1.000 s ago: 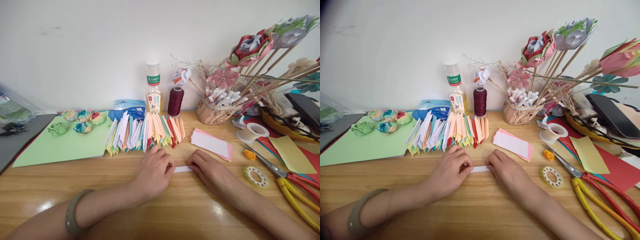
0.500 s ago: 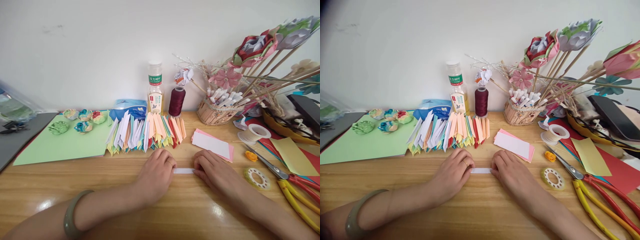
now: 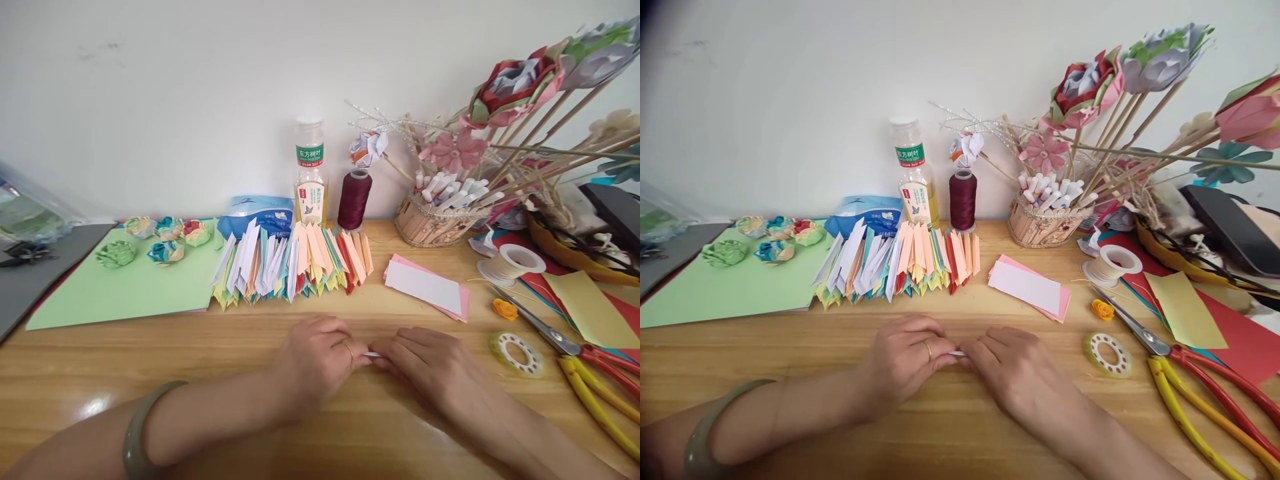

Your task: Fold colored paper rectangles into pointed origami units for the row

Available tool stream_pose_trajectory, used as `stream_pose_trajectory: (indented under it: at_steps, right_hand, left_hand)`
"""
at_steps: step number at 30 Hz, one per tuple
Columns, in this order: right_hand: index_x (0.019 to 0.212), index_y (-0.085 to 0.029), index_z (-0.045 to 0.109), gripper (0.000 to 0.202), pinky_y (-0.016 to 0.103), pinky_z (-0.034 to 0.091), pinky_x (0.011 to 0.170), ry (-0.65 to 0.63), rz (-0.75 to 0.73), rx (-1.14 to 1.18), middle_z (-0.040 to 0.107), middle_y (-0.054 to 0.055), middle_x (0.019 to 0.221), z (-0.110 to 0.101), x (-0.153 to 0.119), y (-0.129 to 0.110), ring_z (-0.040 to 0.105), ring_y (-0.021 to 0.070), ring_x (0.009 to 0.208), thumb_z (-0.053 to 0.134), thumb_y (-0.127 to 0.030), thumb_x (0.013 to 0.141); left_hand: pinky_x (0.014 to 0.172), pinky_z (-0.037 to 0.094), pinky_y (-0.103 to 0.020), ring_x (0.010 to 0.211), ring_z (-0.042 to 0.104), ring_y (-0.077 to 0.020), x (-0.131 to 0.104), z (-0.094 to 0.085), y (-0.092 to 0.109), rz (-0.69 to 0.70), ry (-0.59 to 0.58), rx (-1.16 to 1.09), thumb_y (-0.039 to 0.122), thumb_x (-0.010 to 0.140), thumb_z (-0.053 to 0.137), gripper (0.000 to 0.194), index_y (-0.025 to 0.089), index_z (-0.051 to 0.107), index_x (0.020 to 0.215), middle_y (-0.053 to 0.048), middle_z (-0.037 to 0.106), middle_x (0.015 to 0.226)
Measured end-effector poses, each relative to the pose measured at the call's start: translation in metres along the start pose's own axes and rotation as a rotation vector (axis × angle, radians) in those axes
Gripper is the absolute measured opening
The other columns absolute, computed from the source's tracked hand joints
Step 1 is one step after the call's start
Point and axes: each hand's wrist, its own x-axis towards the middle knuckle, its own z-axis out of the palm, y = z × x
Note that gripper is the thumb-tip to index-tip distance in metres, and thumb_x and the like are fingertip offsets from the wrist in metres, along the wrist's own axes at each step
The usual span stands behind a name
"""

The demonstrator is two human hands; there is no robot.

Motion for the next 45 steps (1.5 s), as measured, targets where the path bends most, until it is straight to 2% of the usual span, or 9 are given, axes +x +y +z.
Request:
stream_pose_trajectory:
  at_steps: [5, 10, 15, 22, 28, 33, 36, 39, 45]
  right_hand:
    - [0.078, -0.019, 0.052, 0.036, 0.029, 0.029, 0.052, -0.039, 0.024, 0.030, 0.058, 0.000, 0.066, 0.004, -0.003, -0.004, 0.047, 0.0147, 0.056, 0.024, -0.025, 0.100]
    - [0.071, -0.019, 0.049, 0.031, 0.029, 0.027, 0.050, 0.026, -0.002, -0.064, 0.055, -0.002, 0.061, 0.009, 0.000, -0.008, 0.044, 0.0128, 0.051, 0.034, -0.025, 0.098]
    - [0.068, -0.019, 0.046, 0.035, 0.027, 0.025, 0.049, 0.077, -0.031, -0.021, 0.052, -0.003, 0.057, 0.005, -0.001, -0.012, 0.042, 0.0111, 0.048, 0.030, -0.022, 0.099]
    - [0.076, -0.019, 0.049, 0.028, 0.026, 0.027, 0.049, -0.001, -0.034, 0.086, 0.054, -0.002, 0.060, -0.006, -0.005, -0.005, 0.043, 0.0111, 0.051, 0.030, -0.017, 0.097]
    - [0.101, -0.018, 0.050, 0.027, 0.023, 0.034, 0.055, -0.123, 0.002, 0.208, 0.058, 0.001, 0.074, -0.023, -0.010, 0.003, 0.052, 0.0120, 0.062, 0.028, -0.005, 0.092]
    - [0.081, -0.019, 0.054, 0.022, 0.025, 0.030, 0.050, 0.004, -0.017, 0.115, 0.055, -0.002, 0.061, -0.031, -0.011, 0.008, 0.049, 0.0109, 0.052, 0.037, -0.018, 0.096]
    - [0.073, -0.019, 0.055, 0.026, 0.025, 0.029, 0.048, 0.104, -0.045, 0.073, 0.052, -0.003, 0.054, -0.031, -0.010, 0.009, 0.048, 0.0102, 0.047, 0.042, -0.023, 0.095]
    - [0.080, -0.019, 0.060, 0.024, 0.023, 0.032, 0.047, 0.171, -0.029, 0.119, 0.056, -0.003, 0.054, -0.034, -0.009, 0.009, 0.053, 0.0100, 0.047, 0.044, -0.027, 0.095]
    - [0.080, -0.020, 0.062, 0.029, 0.021, 0.045, 0.052, 0.104, 0.072, 0.395, 0.064, 0.000, 0.062, -0.041, -0.008, 0.015, 0.062, 0.0116, 0.055, 0.039, -0.028, 0.096]
  left_hand:
    - [0.053, 0.043, -0.025, 0.058, 0.050, -0.0152, 0.004, -0.004, 0.005, 0.106, -0.067, 0.033, 0.024, 0.096, 0.038, 0.040, 0.013, 0.058, 0.064, -0.002, 0.055, 0.055]
    - [0.050, 0.039, -0.026, 0.054, 0.046, -0.0151, 0.005, -0.006, 0.009, 0.120, -0.111, 0.033, 0.018, 0.095, 0.035, 0.040, 0.014, 0.057, 0.062, -0.002, 0.054, 0.054]
    - [0.051, 0.039, -0.025, 0.053, 0.048, -0.0144, 0.003, -0.006, 0.010, 0.043, -0.137, -0.065, 0.028, 0.096, 0.037, 0.042, 0.014, 0.058, 0.062, -0.001, 0.055, 0.052]
    - [0.053, 0.042, -0.020, 0.052, 0.053, -0.0104, 0.006, -0.015, 0.011, -0.065, -0.140, -0.284, 0.032, 0.097, 0.039, 0.039, 0.015, 0.064, 0.071, 0.000, 0.066, 0.060]
    - [0.055, 0.044, -0.019, 0.056, 0.055, -0.0107, 0.012, -0.028, 0.012, -0.137, -0.123, -0.368, 0.023, 0.096, 0.041, 0.033, 0.013, 0.066, 0.076, -0.002, 0.067, 0.063]
    - [0.060, 0.046, -0.020, 0.061, 0.058, -0.0113, 0.014, -0.035, 0.008, -0.155, -0.178, -0.416, 0.016, 0.094, 0.041, 0.029, 0.014, 0.068, 0.081, -0.001, 0.070, 0.068]
    - [0.053, 0.044, -0.019, 0.053, 0.055, -0.0096, 0.017, -0.040, 0.008, -0.159, -0.160, -0.426, 0.025, 0.094, 0.046, 0.031, 0.016, 0.069, 0.075, 0.000, 0.068, 0.061]
    - [0.046, 0.041, -0.016, 0.047, 0.052, -0.0071, 0.021, -0.046, 0.012, -0.313, -0.190, -0.397, 0.036, 0.089, 0.055, 0.035, 0.016, 0.066, 0.063, 0.002, 0.062, 0.053]
    - [0.055, 0.045, -0.015, 0.055, 0.057, -0.0066, 0.026, -0.058, 0.012, -0.243, -0.190, -0.387, 0.025, 0.093, 0.048, 0.034, 0.017, 0.065, 0.064, 0.003, 0.065, 0.060]
